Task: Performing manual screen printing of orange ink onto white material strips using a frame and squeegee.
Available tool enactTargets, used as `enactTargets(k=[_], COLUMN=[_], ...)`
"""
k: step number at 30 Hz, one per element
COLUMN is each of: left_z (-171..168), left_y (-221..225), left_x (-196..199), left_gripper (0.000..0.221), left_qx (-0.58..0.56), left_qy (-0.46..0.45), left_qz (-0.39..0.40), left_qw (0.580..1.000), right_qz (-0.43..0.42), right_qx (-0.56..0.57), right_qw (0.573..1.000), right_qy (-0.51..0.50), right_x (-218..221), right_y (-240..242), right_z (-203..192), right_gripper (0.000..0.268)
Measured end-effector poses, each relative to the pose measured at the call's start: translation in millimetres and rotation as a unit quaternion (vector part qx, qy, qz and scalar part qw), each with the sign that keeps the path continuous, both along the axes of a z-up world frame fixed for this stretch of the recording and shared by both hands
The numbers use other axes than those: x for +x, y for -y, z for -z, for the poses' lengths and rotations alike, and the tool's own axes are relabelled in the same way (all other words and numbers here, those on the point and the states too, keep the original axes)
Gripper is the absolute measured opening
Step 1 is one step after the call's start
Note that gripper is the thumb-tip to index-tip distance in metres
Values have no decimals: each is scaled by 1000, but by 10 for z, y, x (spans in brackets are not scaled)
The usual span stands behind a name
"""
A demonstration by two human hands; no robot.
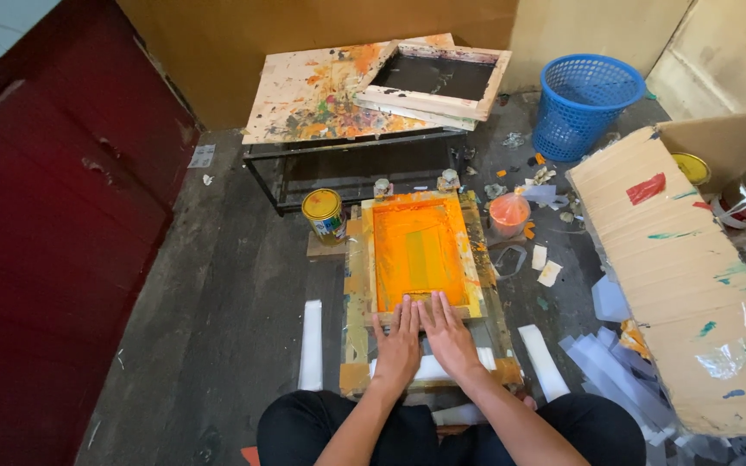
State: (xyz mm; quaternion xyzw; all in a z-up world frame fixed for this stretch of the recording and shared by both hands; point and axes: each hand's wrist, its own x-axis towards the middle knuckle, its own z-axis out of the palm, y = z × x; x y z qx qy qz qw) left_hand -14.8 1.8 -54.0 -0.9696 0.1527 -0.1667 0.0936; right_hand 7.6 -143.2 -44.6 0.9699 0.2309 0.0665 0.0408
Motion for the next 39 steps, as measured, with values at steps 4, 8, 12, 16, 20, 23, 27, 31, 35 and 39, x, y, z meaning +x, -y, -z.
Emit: enactTargets(k=[4, 8, 12, 16, 20, 23, 27, 31, 35, 39], left_z=[6, -77, 14, 28, 103, 160, -344, -550, -377, -143], left_y=[0, 1, -7, -16, 7, -56, -95, -128, -157, -164], left_x=[6, 3, 46, 179, 398, 514, 638, 946, 1383, 1835], left_gripper=[81, 75, 76, 67, 45, 43, 35, 32, 33, 24], left_qx=[6, 20, 24, -107, -155, -154, -150, -152, -151, -158], left_qy=[45, -20, 2, -27, 33, 42, 69, 80, 66, 82], left_qz=[-1, -9, -11, 27, 52, 79, 89, 92, 82, 63], left_qw=[999, 1000, 1000, 994, 986, 984, 982, 981, 983, 982], right_qz=[8, 25, 16, 18, 0, 5, -23, -6, 18, -7], right_qx=[7, 27, 44, 50, 50, 78, 135, 177, 180, 183], right_qw=[999, 997, 998, 995, 998, 996, 990, 983, 979, 981], right_qy=[-32, -62, -52, -84, 36, 35, 32, -37, -99, -60], right_x=[4, 5, 36, 31, 149, 325, 459, 738, 1197, 1605], right_y=[-11, -13, 5, -10, 19, 52, -13, -34, -40, -43], right_z=[-57, -89, -32, -179, -116, 2, -477, -685, -455, -331], right_gripper=[85, 82, 79, 78, 49, 44, 42, 51, 61, 55])
